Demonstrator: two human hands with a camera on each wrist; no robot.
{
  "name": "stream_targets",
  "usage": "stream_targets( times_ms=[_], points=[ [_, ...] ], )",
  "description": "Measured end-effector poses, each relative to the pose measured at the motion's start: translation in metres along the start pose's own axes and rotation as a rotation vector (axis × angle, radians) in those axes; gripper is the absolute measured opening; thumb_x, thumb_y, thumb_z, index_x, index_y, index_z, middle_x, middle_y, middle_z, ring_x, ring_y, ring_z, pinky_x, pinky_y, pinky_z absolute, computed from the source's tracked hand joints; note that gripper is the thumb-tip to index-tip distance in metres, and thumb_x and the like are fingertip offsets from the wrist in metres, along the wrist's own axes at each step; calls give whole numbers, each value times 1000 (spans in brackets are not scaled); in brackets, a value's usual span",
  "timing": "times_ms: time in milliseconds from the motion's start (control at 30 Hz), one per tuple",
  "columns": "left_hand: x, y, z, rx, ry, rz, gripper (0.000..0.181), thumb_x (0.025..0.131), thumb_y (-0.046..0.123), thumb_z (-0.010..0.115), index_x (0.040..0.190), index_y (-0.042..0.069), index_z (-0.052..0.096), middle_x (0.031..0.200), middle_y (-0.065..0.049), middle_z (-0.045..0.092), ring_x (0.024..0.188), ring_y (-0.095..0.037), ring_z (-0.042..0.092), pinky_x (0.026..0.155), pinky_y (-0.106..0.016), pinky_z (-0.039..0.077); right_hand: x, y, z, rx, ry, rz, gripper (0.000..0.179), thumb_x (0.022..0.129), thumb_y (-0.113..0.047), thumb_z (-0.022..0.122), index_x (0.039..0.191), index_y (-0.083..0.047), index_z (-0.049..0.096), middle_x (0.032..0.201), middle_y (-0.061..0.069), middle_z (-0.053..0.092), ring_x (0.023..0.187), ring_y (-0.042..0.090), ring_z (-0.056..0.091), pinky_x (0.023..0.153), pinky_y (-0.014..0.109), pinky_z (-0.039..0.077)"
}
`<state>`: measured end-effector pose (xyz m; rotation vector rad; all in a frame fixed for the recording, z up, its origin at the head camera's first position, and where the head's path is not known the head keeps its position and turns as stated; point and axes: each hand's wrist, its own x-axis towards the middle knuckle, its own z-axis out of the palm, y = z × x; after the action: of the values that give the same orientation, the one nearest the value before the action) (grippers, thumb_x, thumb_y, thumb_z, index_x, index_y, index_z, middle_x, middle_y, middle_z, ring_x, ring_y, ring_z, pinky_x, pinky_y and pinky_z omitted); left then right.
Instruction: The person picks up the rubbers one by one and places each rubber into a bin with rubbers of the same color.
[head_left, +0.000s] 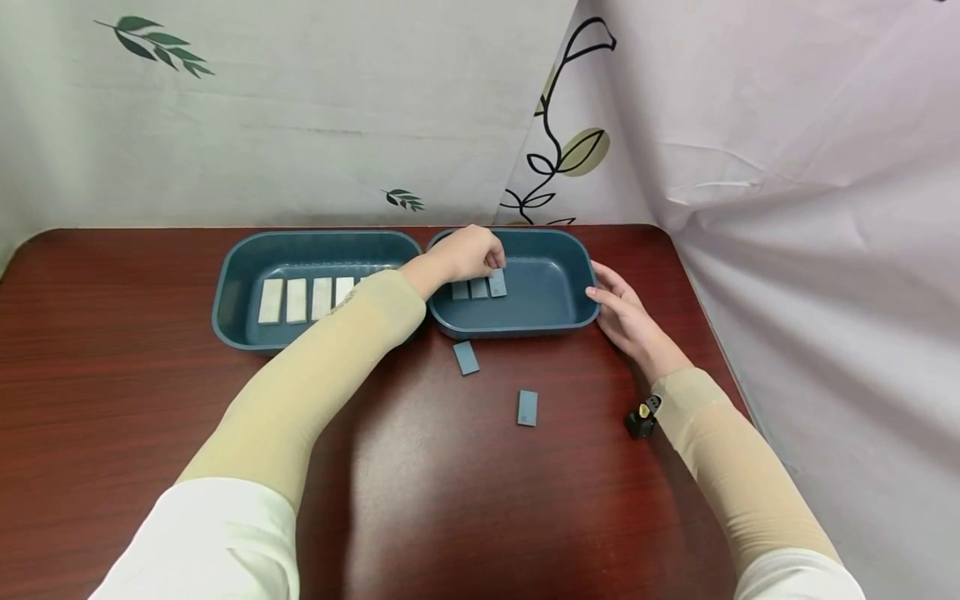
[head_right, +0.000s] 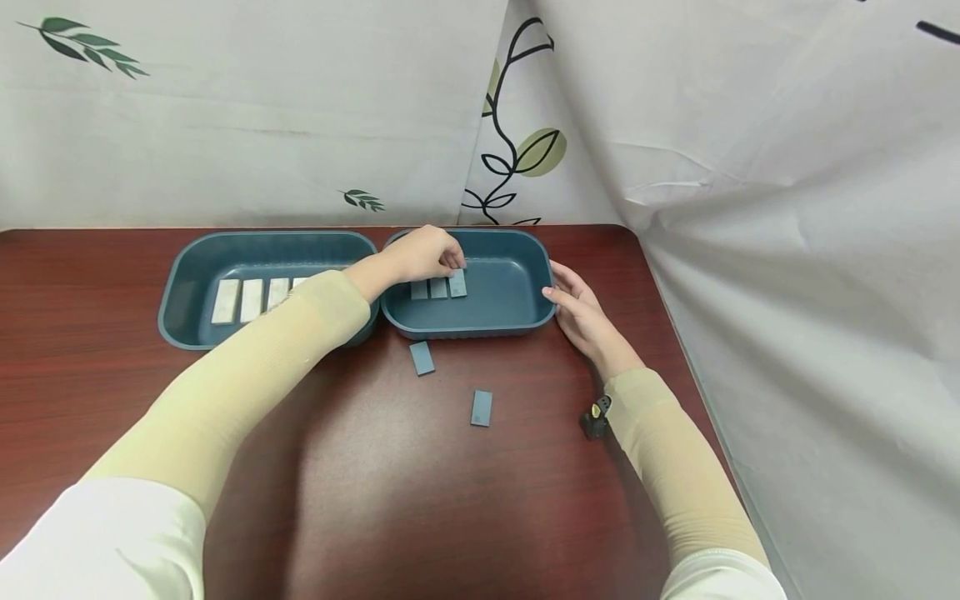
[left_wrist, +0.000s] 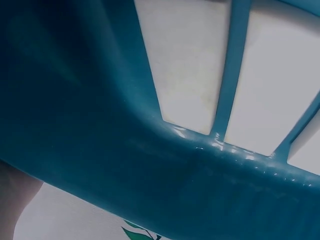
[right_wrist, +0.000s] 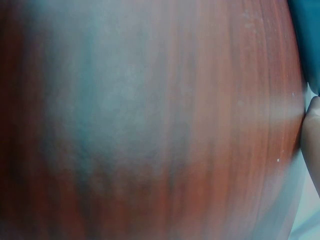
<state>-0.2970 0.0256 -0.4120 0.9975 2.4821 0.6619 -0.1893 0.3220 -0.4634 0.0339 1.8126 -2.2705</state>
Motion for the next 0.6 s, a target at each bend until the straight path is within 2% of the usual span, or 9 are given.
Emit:
stream_targets(
  times_ms=[367, 600],
  points=[
    [3, -2, 5, 23, 23, 22, 19, 103, 5, 68, 121, 5, 77, 124, -13, 76, 119, -25, 71, 104, -38, 56, 1, 2, 0, 15, -5, -14, 46, 108, 3, 43, 151, -15, 47, 140, -8, 59, 124, 8, 59, 101, 20, 49],
    [2, -2, 5, 33, 18, 13, 18, 103, 5, 69, 120, 6, 77, 124, -13, 77, 118, -25, 71, 104, -38, 56, 1, 2, 1, 12, -4, -14, 48, 108, 3, 43, 152, -15, 46, 140, -8, 59, 124, 8, 59, 101, 20, 49]
  ],
)
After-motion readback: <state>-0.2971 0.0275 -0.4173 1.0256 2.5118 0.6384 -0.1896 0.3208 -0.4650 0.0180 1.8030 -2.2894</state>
